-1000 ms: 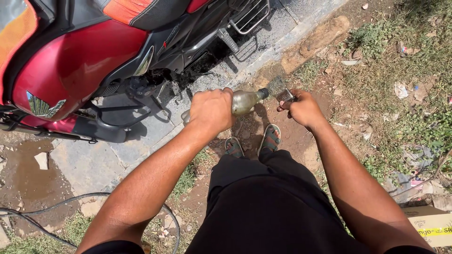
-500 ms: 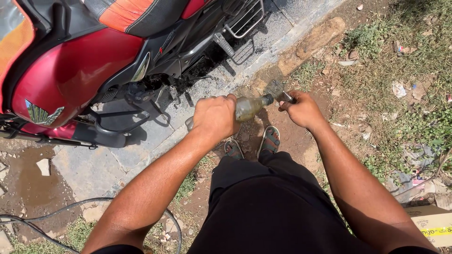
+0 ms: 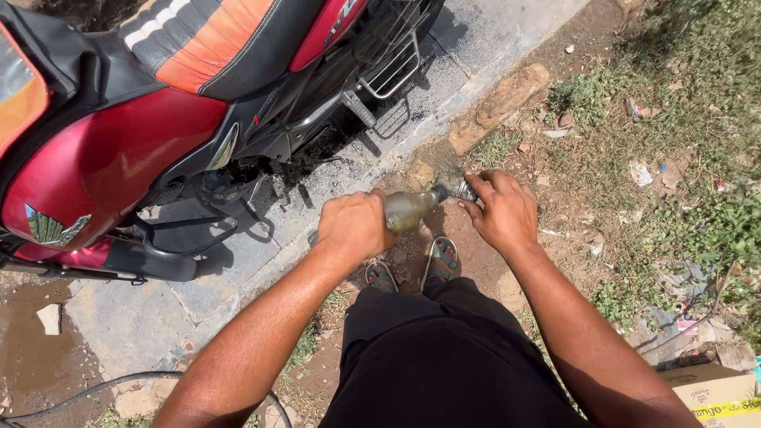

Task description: Cleaning a motorcycle chain and surrounding engine components using a brush and liquid from a plastic bottle.

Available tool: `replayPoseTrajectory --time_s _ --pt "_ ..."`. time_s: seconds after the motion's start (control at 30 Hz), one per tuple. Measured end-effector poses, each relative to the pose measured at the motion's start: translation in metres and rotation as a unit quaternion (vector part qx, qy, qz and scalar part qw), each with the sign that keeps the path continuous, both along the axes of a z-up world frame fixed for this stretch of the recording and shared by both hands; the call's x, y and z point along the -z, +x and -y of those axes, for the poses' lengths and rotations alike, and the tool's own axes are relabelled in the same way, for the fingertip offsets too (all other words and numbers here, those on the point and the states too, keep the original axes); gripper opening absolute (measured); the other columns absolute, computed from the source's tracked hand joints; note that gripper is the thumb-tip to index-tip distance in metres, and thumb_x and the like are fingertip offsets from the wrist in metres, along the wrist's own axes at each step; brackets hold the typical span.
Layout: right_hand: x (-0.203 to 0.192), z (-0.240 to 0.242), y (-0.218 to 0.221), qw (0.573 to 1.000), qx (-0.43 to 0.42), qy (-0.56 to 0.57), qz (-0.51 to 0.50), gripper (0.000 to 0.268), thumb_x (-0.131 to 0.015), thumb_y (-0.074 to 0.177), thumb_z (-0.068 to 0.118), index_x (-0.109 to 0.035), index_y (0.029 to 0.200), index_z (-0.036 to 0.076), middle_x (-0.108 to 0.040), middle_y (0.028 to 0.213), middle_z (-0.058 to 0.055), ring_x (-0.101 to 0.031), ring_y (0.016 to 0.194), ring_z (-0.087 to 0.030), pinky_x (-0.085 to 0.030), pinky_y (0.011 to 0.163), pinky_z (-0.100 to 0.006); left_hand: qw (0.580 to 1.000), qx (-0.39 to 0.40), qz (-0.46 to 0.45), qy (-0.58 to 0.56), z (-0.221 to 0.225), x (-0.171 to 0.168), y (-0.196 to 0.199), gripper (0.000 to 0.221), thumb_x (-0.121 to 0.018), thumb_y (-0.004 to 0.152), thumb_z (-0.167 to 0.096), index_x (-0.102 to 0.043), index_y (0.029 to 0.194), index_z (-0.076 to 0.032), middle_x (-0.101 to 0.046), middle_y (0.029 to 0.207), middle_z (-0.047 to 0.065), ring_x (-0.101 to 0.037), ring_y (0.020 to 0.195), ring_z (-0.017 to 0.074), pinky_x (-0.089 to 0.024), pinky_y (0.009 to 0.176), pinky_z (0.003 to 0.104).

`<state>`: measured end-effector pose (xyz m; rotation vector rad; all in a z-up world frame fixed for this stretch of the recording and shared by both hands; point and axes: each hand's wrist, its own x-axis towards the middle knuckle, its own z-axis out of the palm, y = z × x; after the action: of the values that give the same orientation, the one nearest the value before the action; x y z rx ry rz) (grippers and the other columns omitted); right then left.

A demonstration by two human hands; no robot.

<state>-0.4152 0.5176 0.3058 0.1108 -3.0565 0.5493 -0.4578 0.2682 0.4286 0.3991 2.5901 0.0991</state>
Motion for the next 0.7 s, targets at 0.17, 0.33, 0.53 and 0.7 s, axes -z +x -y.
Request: replayPoseTrajectory --time_s 0.17,0.33,0.53,0.7 --pt "-0.003 -0.002 0.0 0.999 0.023 -0.02 0.02 0.053 -0.081 0.079 0.038 -0.071 0.128 0.021 -0.069 0.124 -0.007 -0.066 0.111 -0.029 -0.05 0.094 -0.045 0.998 -0.047 0.035 0.039 -0.005 0.001 0.003 0.037 -0.073 0.076 -0.033 -0.07 0.104 -0.009 -0.077 0.087 0.015 -0.076 0.085 0.0291 -0.06 0.081 0.043" --pt "-0.016 0.006 -0.007 1.0 0.003 0.001 0.029 0.053 -0.081 0.079 0.039 -0.071 0.129 0.023 -0.069 0.125 -0.006 -0.067 0.108 -0.029 -0.051 0.091 -0.045 0.996 -0.062 0.005 0.066 0.007 0.027 0.017 0.033 -0.074 0.073 -0.031 -0.07 0.097 -0.008 -0.074 0.092 0.013 -0.072 0.087 0.028 -0.058 0.082 0.041" --pt "0.019 -0.003 -0.035 0.998 0.014 0.03 0.046 0.057 -0.081 0.077 0.044 -0.069 0.13 0.027 -0.07 0.125 -0.002 -0.069 0.105 -0.023 -0.055 0.088 -0.041 0.995 -0.059 -0.009 0.08 0.01 0.043 0.006 0.027 -0.069 0.072 -0.024 -0.07 0.095 -0.01 -0.074 0.084 0.007 -0.068 0.081 0.0212 -0.054 0.083 0.037" --pt "-0.026 0.01 -0.029 0.989 0.062 -0.008 0.134 0.056 -0.078 0.083 0.045 -0.067 0.135 0.026 -0.071 0.124 -0.001 -0.072 0.096 -0.021 -0.056 0.084 -0.04 0.988 -0.109 0.07 0.083 0.023 0.01 0.017 0.037 -0.073 0.072 -0.033 -0.069 0.102 -0.012 -0.075 0.088 0.007 -0.07 0.083 0.0217 -0.056 0.083 0.038"
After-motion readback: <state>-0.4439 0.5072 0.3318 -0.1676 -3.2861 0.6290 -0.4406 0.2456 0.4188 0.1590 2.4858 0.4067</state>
